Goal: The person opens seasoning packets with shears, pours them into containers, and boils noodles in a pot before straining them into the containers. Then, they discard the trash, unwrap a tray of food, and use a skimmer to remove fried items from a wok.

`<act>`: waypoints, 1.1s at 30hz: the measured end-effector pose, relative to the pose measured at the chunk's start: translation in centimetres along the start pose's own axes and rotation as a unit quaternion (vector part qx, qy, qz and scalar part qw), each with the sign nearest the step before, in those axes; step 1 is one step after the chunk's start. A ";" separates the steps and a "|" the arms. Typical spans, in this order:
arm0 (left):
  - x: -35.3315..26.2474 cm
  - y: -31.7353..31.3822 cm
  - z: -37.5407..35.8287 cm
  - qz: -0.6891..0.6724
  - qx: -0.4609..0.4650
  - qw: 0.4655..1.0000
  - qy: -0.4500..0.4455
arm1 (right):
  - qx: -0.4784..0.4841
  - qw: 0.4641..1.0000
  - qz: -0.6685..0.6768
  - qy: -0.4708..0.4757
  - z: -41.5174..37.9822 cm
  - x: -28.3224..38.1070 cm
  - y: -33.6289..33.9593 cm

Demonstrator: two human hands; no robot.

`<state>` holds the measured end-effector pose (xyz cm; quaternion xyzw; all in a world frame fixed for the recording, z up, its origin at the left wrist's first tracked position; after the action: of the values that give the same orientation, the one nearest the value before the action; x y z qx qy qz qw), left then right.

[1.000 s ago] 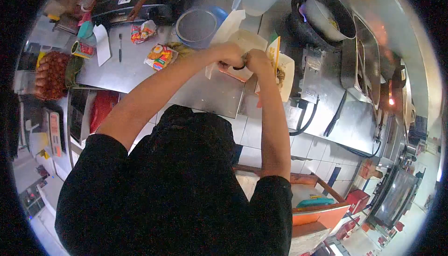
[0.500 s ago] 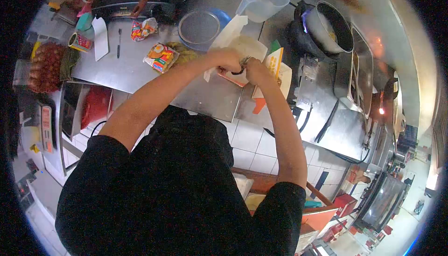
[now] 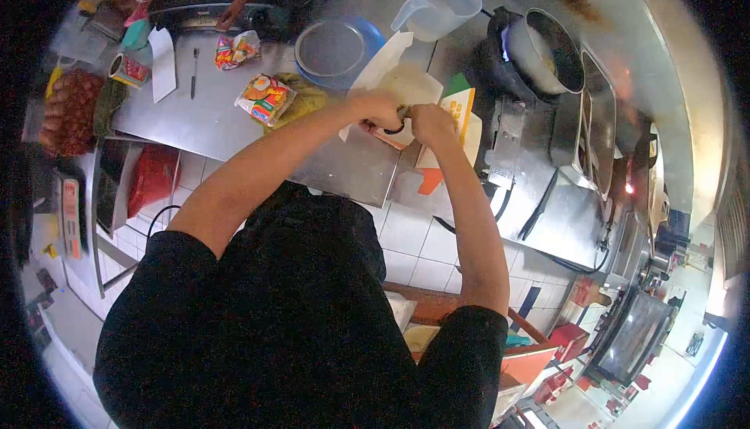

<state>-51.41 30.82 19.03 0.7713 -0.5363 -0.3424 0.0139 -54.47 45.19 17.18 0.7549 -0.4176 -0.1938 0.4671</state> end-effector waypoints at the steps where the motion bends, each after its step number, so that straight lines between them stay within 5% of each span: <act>1: -0.2 -0.1 -0.1 0.002 0.001 1.000 -0.002 | -0.004 1.000 -0.002 -0.007 -0.4 0.3 0.5; 16: -1.6 -0.7 -2.0 -0.040 0.033 0.998 0.033 | 0.009 0.999 0.015 0.029 0.1 0.5 -0.1; 18: -2.5 -0.6 -3.1 0.094 -0.022 0.995 0.023 | 0.007 0.999 0.011 0.029 0.6 0.2 -0.6; 22: -3.8 -0.4 -8.6 0.045 -0.140 0.989 0.019 | -0.032 0.995 0.063 0.068 -0.2 -0.8 -0.1; 27: -0.4 0.2 -17.3 0.024 -0.004 0.998 -0.060 | -0.111 0.982 0.151 -0.039 -3.1 1.1 1.6; 30: 7.0 1.0 -22.1 -0.007 0.028 0.990 -0.136 | -0.216 0.962 0.167 0.011 -3.3 1.3 0.0; 32: 12.5 1.4 -24.3 -0.086 0.008 0.994 -0.066 | -0.195 0.821 0.537 -0.003 -5.2 2.3 0.4; 33: 16.3 1.4 -24.2 -0.071 0.014 0.997 -0.005 | -0.224 0.801 0.556 0.008 -6.9 3.6 1.4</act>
<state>-36.31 8.28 29.70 0.8061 -0.4846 -0.3388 -0.0234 -48.28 45.69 22.14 0.2692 -0.7065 0.0171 0.6543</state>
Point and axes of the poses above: each hand's wrist, its own z-axis towards the middle knuckle, its own y-axis out of the back of the hand, x = y × z, the point moved 3 cm from there along z, towards the middle knuckle, and after that the axes turned 11 degrees about x, right-handed, at the moved point
